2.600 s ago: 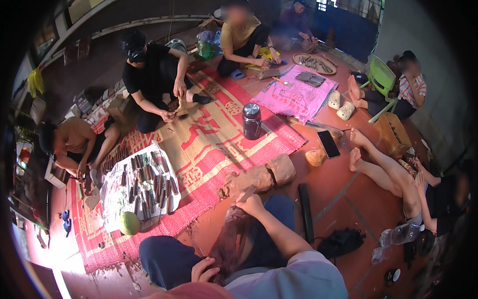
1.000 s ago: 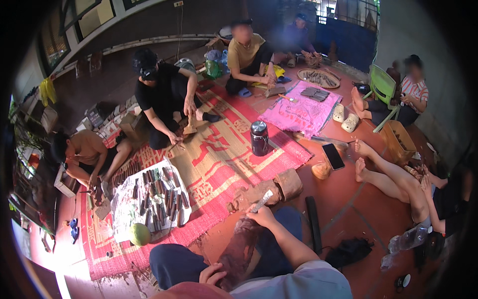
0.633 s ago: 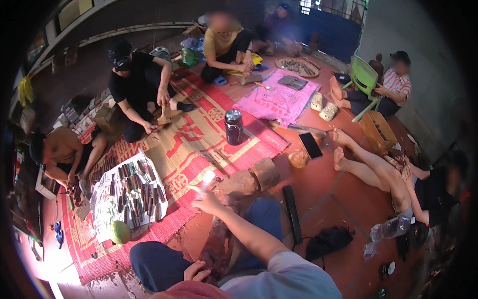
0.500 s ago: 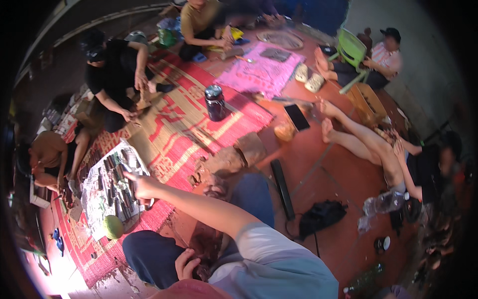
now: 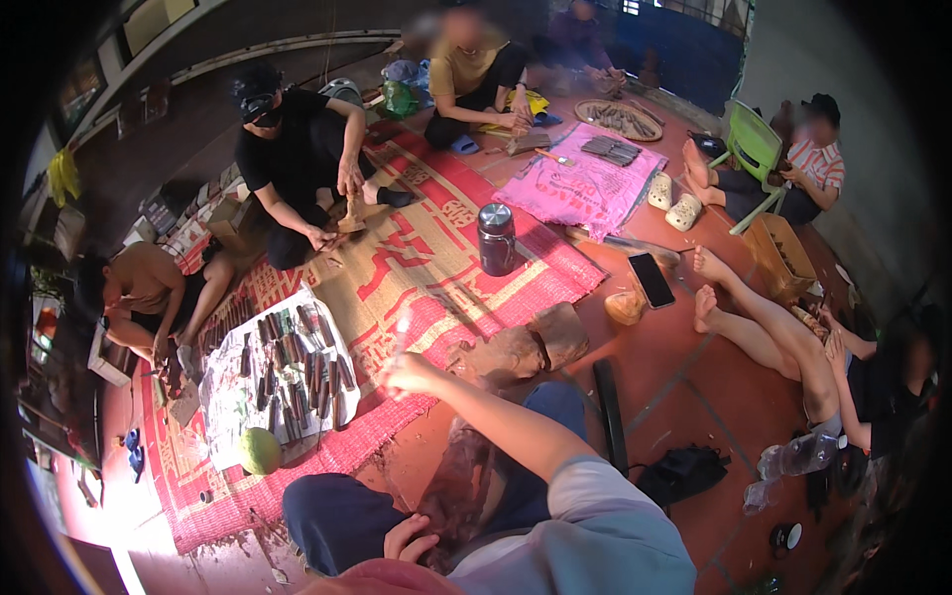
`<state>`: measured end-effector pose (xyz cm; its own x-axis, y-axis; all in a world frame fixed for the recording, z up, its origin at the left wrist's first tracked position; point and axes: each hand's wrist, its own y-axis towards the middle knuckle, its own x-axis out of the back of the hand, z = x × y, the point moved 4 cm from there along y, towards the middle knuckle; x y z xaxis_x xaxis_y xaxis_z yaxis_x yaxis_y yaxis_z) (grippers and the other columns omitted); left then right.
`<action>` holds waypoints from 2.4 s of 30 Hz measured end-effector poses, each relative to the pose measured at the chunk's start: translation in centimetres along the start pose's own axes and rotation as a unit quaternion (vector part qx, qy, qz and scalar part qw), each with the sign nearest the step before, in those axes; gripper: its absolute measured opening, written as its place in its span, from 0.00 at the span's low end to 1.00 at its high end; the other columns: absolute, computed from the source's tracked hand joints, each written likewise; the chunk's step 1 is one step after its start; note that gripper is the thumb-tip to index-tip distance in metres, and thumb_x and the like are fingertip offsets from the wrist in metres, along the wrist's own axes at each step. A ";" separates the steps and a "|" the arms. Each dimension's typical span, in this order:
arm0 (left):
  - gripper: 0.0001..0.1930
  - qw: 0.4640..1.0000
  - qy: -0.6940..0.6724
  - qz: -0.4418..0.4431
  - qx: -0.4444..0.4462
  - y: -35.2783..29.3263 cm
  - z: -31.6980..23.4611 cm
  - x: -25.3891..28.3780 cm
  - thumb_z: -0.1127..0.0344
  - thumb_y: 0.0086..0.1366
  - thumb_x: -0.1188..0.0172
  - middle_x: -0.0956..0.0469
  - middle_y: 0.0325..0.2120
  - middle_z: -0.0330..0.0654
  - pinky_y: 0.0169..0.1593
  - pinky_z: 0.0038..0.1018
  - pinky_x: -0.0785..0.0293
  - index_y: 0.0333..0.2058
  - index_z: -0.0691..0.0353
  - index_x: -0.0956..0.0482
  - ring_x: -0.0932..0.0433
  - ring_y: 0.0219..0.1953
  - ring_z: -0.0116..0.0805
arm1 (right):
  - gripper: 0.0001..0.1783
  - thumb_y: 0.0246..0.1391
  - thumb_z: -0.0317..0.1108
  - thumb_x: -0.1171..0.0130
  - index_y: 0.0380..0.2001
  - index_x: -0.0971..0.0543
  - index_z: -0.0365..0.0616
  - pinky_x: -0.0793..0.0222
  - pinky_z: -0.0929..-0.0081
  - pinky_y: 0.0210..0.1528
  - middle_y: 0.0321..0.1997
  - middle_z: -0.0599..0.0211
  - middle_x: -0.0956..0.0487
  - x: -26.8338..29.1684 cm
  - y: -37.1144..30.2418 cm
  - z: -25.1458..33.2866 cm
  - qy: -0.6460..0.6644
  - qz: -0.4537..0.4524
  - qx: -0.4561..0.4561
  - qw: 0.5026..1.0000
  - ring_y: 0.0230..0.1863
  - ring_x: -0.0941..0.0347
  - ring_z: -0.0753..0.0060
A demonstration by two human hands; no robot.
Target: The person sits on a mat and carves a long, dark piece of wood using a small knife. They hold the wood with their left hand and carefully scrape and shape the surface with the knife in their right hand. The person occasionally rotates the wood to work on different sides.
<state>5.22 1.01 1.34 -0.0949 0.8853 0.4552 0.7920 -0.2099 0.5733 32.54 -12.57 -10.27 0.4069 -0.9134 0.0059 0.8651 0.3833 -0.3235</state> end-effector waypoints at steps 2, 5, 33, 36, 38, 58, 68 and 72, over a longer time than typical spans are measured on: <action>0.09 1.000 0.000 0.017 -0.006 -0.1 0.1 0.0 0.66 0.48 0.41 0.22 0.39 0.47 0.48 0.33 0.28 0.29 0.58 0.20 0.23 0.43 0.45 | 0.06 0.49 0.26 0.42 0.33 0.24 0.38 0.27 0.83 0.27 0.27 0.66 0.23 3.7 -3.7 -5.0 0.098 -0.079 0.034 0.992 0.26 0.26 0.78; 0.11 0.999 -0.014 0.035 -0.024 -1.6 0.8 -0.4 0.59 0.56 0.43 0.24 0.41 0.49 0.51 0.36 0.31 0.30 0.60 0.20 0.26 0.46 0.47 | 0.08 0.50 0.29 0.39 0.33 0.23 0.39 0.28 0.83 0.32 0.29 0.69 0.23 6.5 -8.3 -7.5 0.042 -0.188 0.059 0.979 0.29 0.26 0.79; 0.14 1.000 0.006 -0.007 -0.014 0.8 -2.1 -0.5 0.77 0.41 0.39 0.22 0.37 0.45 0.43 0.33 0.26 0.30 0.57 0.21 0.23 0.39 0.45 | 0.08 0.41 0.32 0.35 0.27 0.22 0.42 0.32 0.74 0.37 0.25 0.68 0.22 7.0 -11.8 -10.7 -0.127 -0.275 0.083 0.949 0.30 0.26 0.74; 0.14 1.000 0.012 -0.001 -0.024 0.7 -1.8 -0.3 0.77 0.41 0.39 0.22 0.36 0.46 0.43 0.33 0.26 0.30 0.57 0.22 0.23 0.39 0.45 | 0.08 0.41 0.31 0.35 0.27 0.21 0.42 0.31 0.74 0.36 0.26 0.67 0.21 5.6 -11.8 -10.1 -0.173 -0.274 0.080 0.943 0.30 0.25 0.74; 0.14 1.000 0.002 -0.004 -0.029 0.8 -1.8 -0.5 0.77 0.41 0.39 0.22 0.36 0.46 0.43 0.34 0.26 0.30 0.57 0.22 0.23 0.39 0.46 | 0.08 0.41 0.32 0.35 0.27 0.21 0.42 0.31 0.75 0.37 0.27 0.67 0.20 6.1 -11.9 -10.2 -0.169 -0.281 0.061 0.943 0.30 0.25 0.73; 0.14 0.999 -0.008 0.024 -0.041 0.2 -1.0 -0.2 0.70 0.43 0.39 0.23 0.40 0.49 0.45 0.35 0.27 0.33 0.59 0.21 0.24 0.42 0.48 | 0.10 0.40 0.33 0.34 0.27 0.22 0.42 0.30 0.71 0.37 0.27 0.62 0.20 6.5 -11.6 -11.5 -0.189 -0.324 0.075 0.924 0.32 0.23 0.66; 0.17 0.998 -0.011 0.049 -0.041 -0.3 -0.7 0.0 0.61 0.46 0.36 0.24 0.43 0.50 0.48 0.38 0.29 0.36 0.61 0.22 0.25 0.46 0.50 | 0.09 0.41 0.32 0.34 0.26 0.22 0.42 0.31 0.72 0.36 0.27 0.63 0.21 6.2 -11.8 -11.4 -0.221 -0.309 0.113 0.918 0.31 0.24 0.66; 0.17 0.997 -0.018 0.057 -0.040 -0.4 -0.5 0.1 0.61 0.46 0.37 0.24 0.43 0.51 0.48 0.38 0.29 0.35 0.61 0.22 0.25 0.46 0.50 | 0.07 0.43 0.30 0.36 0.26 0.22 0.41 0.32 0.75 0.34 0.27 0.66 0.21 6.3 -11.8 -11.2 -0.219 -0.266 0.129 0.930 0.30 0.25 0.73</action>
<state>4.62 0.96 1.45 0.0160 0.8676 0.4970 0.7452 -0.3418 0.5726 21.58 -24.36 -17.05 -0.0680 -0.8618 0.5027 0.9967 -0.0360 0.0732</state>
